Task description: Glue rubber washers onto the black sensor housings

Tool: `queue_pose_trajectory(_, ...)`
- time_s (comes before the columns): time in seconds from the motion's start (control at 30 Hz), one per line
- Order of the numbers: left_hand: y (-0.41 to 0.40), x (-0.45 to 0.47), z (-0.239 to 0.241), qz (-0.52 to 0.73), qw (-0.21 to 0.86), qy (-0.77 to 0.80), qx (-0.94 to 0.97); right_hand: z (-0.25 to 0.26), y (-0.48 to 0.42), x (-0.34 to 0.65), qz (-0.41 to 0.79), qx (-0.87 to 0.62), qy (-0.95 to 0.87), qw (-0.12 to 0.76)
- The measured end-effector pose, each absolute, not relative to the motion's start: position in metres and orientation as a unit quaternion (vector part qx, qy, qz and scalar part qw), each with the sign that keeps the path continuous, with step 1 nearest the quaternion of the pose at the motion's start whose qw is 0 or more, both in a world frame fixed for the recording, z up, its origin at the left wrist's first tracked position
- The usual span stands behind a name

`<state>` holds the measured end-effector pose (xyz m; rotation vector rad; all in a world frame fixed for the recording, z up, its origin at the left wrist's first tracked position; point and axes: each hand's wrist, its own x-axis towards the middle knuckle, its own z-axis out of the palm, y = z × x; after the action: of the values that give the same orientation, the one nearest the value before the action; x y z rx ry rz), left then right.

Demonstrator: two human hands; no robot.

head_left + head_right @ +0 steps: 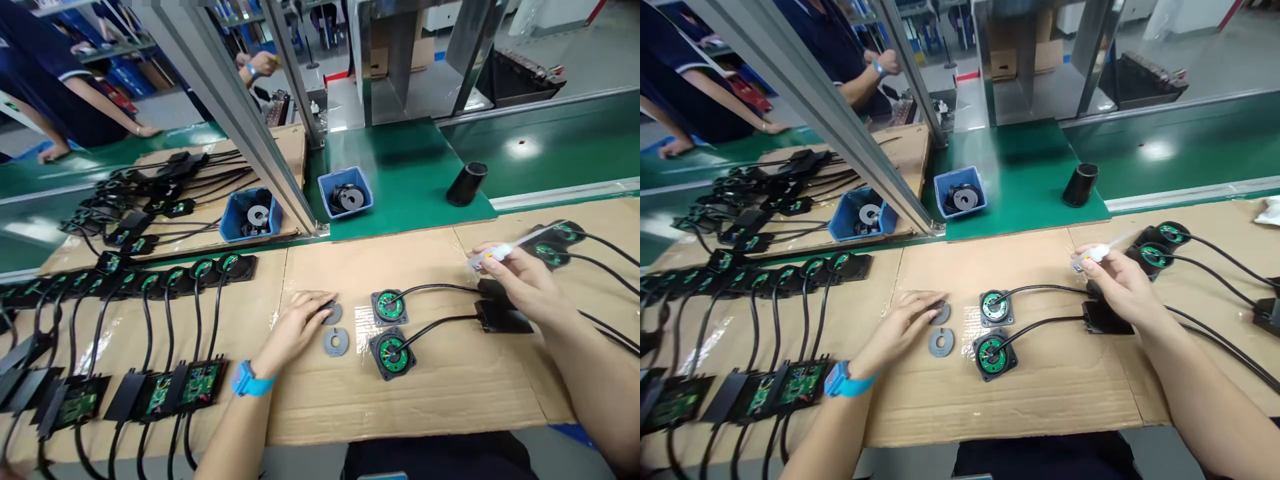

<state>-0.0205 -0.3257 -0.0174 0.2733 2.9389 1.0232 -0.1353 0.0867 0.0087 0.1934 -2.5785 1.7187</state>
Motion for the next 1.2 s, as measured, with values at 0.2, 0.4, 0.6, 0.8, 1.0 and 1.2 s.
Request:
queue_pose_trajectory(0.2,-0.309,0.048,-0.031,0.315,-0.055,0.947,-0.039,0.012,0.088,-0.131,0.528,0.058,-0.846,0.052)
queue_pose_trajectory(0.4,-0.264,0.074,-0.040,0.164,-0.186,0.966,-0.070,0.012,0.082,-0.128,0.527,0.048,-0.847,0.057)
queue_pose_trajectory(0.6,-0.265,0.073,-0.046,0.173,-0.191,0.964,-0.064,0.008,0.082,-0.129,0.570,0.073,-0.817,0.047)
queue_pose_trajectory(0.8,-0.250,0.096,-0.055,0.372,-0.225,0.900,-0.032,0.020,0.059,-0.114,0.710,0.128,-0.691,-0.042)
queue_pose_trajectory(1.0,-0.194,0.069,-0.045,0.405,-0.153,0.901,0.031,0.009,0.028,-0.088,0.701,0.195,-0.674,-0.125)
queue_pose_trajectory(1.2,-0.188,0.048,-0.056,0.429,-0.175,0.882,0.082,-0.009,0.026,-0.078,0.696,0.212,-0.664,-0.171)
